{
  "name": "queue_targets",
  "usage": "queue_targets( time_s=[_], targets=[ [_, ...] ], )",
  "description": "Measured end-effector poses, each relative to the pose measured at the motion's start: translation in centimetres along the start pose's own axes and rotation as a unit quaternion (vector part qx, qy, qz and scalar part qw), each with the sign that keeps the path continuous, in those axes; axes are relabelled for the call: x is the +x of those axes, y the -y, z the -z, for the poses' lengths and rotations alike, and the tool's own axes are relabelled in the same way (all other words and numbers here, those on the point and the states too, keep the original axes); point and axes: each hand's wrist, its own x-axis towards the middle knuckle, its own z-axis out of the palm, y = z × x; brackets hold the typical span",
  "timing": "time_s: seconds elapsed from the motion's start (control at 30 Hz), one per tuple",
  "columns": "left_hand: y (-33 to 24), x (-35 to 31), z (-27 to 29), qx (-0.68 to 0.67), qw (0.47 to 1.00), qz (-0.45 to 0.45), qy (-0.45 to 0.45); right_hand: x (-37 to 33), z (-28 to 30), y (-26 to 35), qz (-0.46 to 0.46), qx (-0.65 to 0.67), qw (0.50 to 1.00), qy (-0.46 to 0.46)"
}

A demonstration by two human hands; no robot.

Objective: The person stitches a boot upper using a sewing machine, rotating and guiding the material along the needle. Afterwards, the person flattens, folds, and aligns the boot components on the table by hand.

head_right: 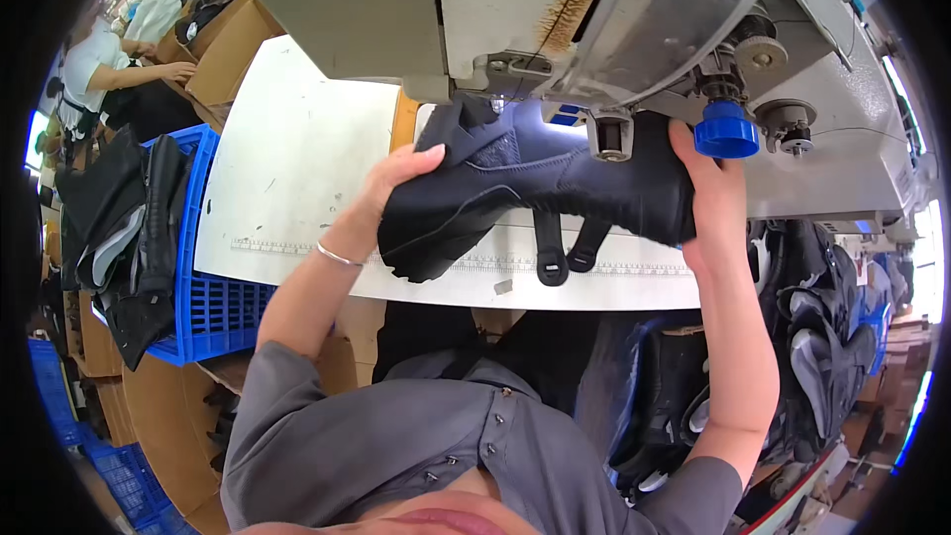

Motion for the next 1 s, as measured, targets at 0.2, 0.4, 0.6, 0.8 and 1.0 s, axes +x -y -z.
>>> queue_targets(
  time_s=[0.2, 0.4, 0.6, 0.8, 1.0],
  targets=[
    [-1.0, 2.5, 1.4, -0.213, 0.956, 0.046, 0.198, 3.5, -0.4, 1.1, -0.087, -0.041, 0.994, -0.051],
    [-1.3, 2.0, 1.2, -0.099, 0.984, 0.024, 0.145, 0.9, -1.6, 1.3, -0.071, -0.086, 0.994, -0.015],
    [-4.4, 1.8, 1.1, 0.107, 0.988, 0.008, 0.108, -0.1, -1.8, 0.7, -0.011, -0.030, 0.999, 0.005],
    [-3.4, 3.9, 3.2, -0.007, 0.981, 0.071, 0.180, -0.1, -1.4, 0.6, 0.007, -0.082, 0.995, 0.051],
    [-3.8, 4.2, 2.3, -0.038, 0.975, 0.055, 0.211, -0.9, -2.3, 0.5, 0.031, -0.023, 0.999, 0.023]
  ],
)
